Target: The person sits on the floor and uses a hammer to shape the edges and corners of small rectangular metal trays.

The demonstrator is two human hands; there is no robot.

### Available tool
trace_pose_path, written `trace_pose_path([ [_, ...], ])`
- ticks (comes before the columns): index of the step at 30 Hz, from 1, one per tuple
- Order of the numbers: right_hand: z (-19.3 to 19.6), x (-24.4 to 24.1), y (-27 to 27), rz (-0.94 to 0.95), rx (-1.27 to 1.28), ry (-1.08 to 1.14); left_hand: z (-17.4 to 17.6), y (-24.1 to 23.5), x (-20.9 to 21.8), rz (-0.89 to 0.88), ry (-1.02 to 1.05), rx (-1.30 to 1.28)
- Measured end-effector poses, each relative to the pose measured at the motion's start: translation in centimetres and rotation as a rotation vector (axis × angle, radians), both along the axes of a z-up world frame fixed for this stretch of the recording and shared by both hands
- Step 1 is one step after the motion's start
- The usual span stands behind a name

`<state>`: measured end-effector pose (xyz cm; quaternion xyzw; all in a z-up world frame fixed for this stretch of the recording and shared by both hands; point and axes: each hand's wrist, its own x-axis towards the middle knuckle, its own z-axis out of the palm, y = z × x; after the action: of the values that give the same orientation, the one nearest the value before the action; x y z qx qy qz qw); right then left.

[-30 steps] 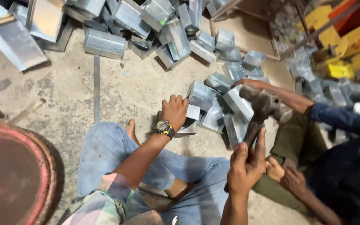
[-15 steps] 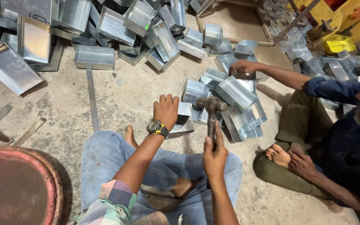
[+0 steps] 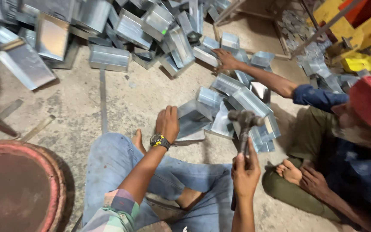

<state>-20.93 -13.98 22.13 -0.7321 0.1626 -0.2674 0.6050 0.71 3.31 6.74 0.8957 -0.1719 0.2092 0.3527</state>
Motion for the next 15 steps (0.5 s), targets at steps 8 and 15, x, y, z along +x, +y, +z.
trace_pose_path([
  [8, 7.1, -0.3, 0.3, 0.03, 0.004, -0.773, 3.9, -1.0, -2.0, -0.153, -0.02, 0.403],
  [15, -1.8, 4.1, 0.7, -0.097, -0.138, -0.727, 2.2, -1.5, -1.7, -0.116, -0.049, 0.414],
])
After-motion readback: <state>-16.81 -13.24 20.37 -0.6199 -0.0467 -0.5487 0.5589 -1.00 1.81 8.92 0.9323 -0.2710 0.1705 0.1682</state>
